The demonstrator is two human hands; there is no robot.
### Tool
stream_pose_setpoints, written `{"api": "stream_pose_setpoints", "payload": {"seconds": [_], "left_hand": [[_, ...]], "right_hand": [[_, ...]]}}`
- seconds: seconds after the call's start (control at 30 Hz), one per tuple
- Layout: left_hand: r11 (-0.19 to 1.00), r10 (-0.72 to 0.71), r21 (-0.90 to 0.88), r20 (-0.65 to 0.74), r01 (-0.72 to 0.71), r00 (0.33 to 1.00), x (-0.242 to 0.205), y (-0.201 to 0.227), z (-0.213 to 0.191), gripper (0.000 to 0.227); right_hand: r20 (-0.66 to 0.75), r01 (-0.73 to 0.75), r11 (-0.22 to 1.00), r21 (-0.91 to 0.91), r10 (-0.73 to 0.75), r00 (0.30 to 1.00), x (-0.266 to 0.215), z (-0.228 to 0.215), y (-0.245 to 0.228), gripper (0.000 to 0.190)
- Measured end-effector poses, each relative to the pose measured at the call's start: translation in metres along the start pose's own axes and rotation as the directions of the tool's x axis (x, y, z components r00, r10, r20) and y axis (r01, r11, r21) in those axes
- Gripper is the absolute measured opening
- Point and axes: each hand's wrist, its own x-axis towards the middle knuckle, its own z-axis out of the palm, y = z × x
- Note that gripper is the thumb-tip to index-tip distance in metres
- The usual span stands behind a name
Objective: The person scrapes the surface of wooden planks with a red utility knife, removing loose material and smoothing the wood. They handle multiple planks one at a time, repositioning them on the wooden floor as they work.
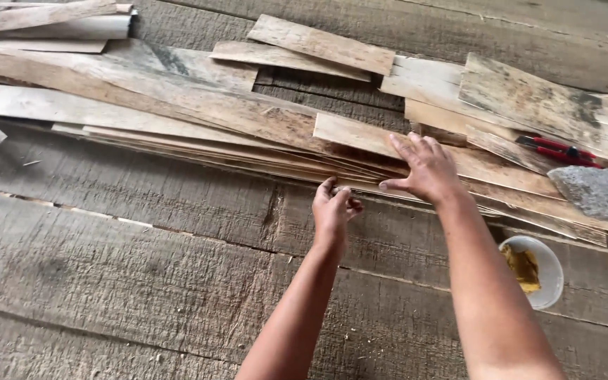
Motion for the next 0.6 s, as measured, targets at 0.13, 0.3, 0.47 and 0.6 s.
{"api": "stream_pose_setpoints", "payload": {"seconds": [0.13,0.3,0.47,0.6], "left_hand": [[0.974,-0.156,-0.173,-0.037,0.147,0.987,0.021,0.002,0.000,0.063],[0.932,-0.276,-0.261,-0.067,0.250,0.959,0.037,-0.006,0.003,0.071],[0.939,-0.255,-0.271,-0.141,0.211,0.956,0.030,0.011,0.010,0.062],[0.959,-0.221,-0.213,-0.147,0.187,0.964,0.031,0.019,0.010,0.064]], "right_hand": [[0.007,0.021,1.000,0.019,-0.021,1.000,0.002,-0.007,0.000,0.102],[0.083,-0.038,0.997,0.072,0.032,0.996,0.007,-0.006,0.001,0.109],[0.023,0.028,0.998,0.048,-0.029,0.999,0.013,-0.003,0.006,0.116],[-0.020,0.098,0.995,0.030,-0.097,0.995,0.021,0.013,0.017,0.105]]}}
